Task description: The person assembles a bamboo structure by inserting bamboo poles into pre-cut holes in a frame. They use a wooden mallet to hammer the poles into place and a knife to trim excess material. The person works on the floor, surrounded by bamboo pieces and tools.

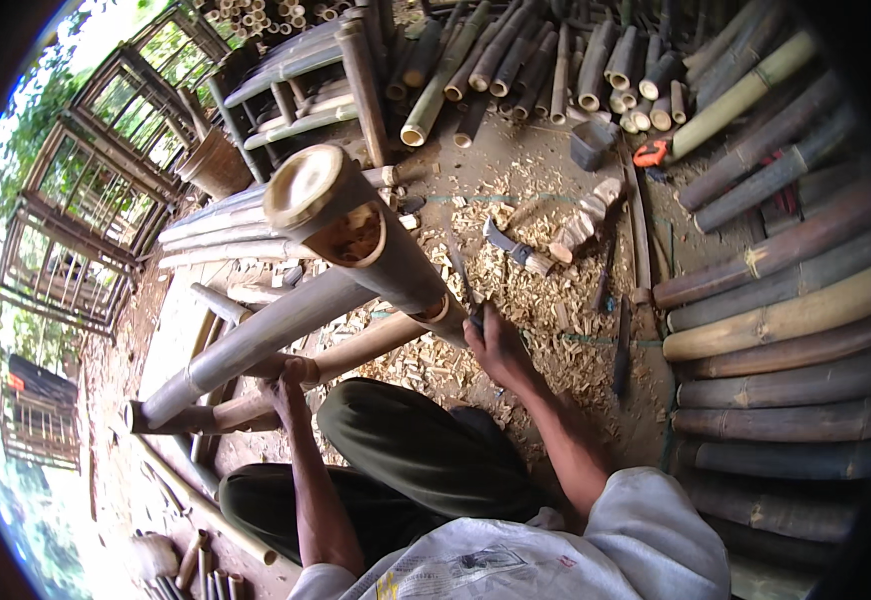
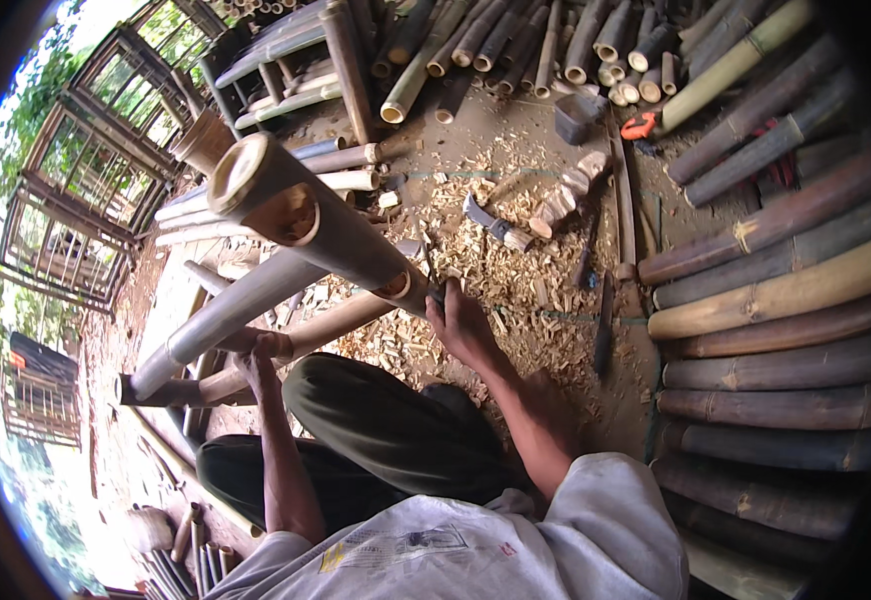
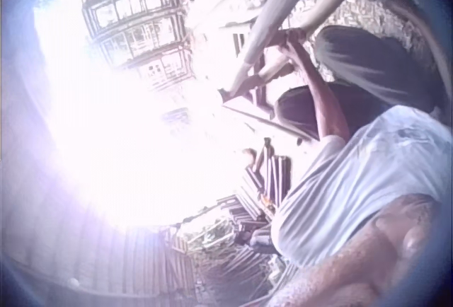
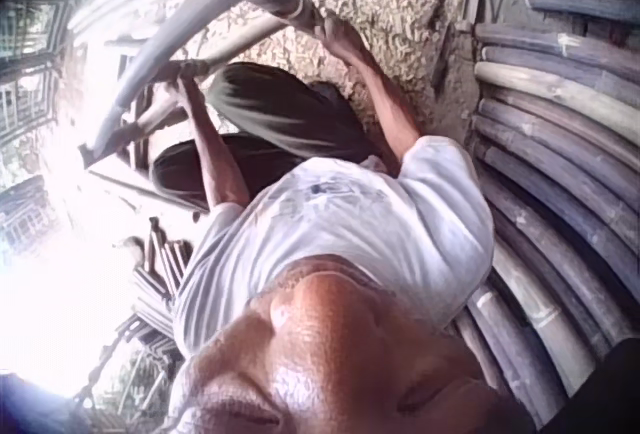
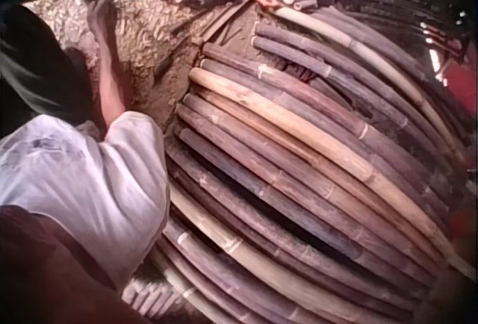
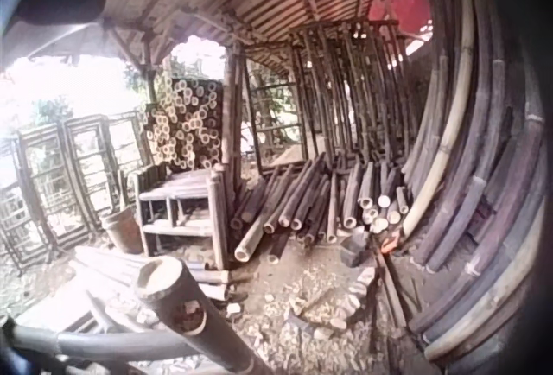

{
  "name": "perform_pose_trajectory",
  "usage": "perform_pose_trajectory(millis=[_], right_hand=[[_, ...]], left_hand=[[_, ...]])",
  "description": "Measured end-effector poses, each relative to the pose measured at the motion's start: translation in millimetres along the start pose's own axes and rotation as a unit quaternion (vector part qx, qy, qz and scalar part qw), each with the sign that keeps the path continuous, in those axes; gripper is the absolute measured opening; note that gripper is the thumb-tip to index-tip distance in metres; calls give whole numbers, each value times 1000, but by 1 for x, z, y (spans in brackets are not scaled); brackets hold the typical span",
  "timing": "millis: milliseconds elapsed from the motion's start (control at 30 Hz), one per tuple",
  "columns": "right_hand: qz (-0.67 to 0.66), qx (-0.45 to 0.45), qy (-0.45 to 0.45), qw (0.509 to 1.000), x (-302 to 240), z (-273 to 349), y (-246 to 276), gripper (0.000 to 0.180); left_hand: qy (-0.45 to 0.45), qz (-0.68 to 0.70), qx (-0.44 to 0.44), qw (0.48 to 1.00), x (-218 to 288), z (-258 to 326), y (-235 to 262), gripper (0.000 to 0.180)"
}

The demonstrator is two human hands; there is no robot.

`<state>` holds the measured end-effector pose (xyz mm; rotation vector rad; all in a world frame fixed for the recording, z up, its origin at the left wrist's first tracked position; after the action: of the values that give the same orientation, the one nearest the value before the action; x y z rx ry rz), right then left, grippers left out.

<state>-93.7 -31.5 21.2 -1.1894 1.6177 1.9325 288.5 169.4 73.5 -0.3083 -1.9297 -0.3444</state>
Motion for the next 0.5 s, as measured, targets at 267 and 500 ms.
perform_pose_trajectory(millis=[267, 500], right_hand=[[189, -181, -218, 940, 154, 3, -58, 57], [332, -191, -190, 904, 95, 14, -36, 58]], left_hand=[[17, -28, -32, 999, -13, -21, -18, 17], [13, -31, -20, 999, -53, -35, 16, 32]])
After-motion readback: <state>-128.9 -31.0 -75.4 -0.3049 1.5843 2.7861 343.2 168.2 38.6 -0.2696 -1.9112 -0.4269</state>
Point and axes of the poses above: each hand's wrist, its own z-axis away from the middle knuckle, its own y-axis out of the back of the hand, x = y × z, the point moved 7 cm from there along -z, towards the middle knuckle, and after that the axes turned 6 degrees about -y, right-handed, at the moved point
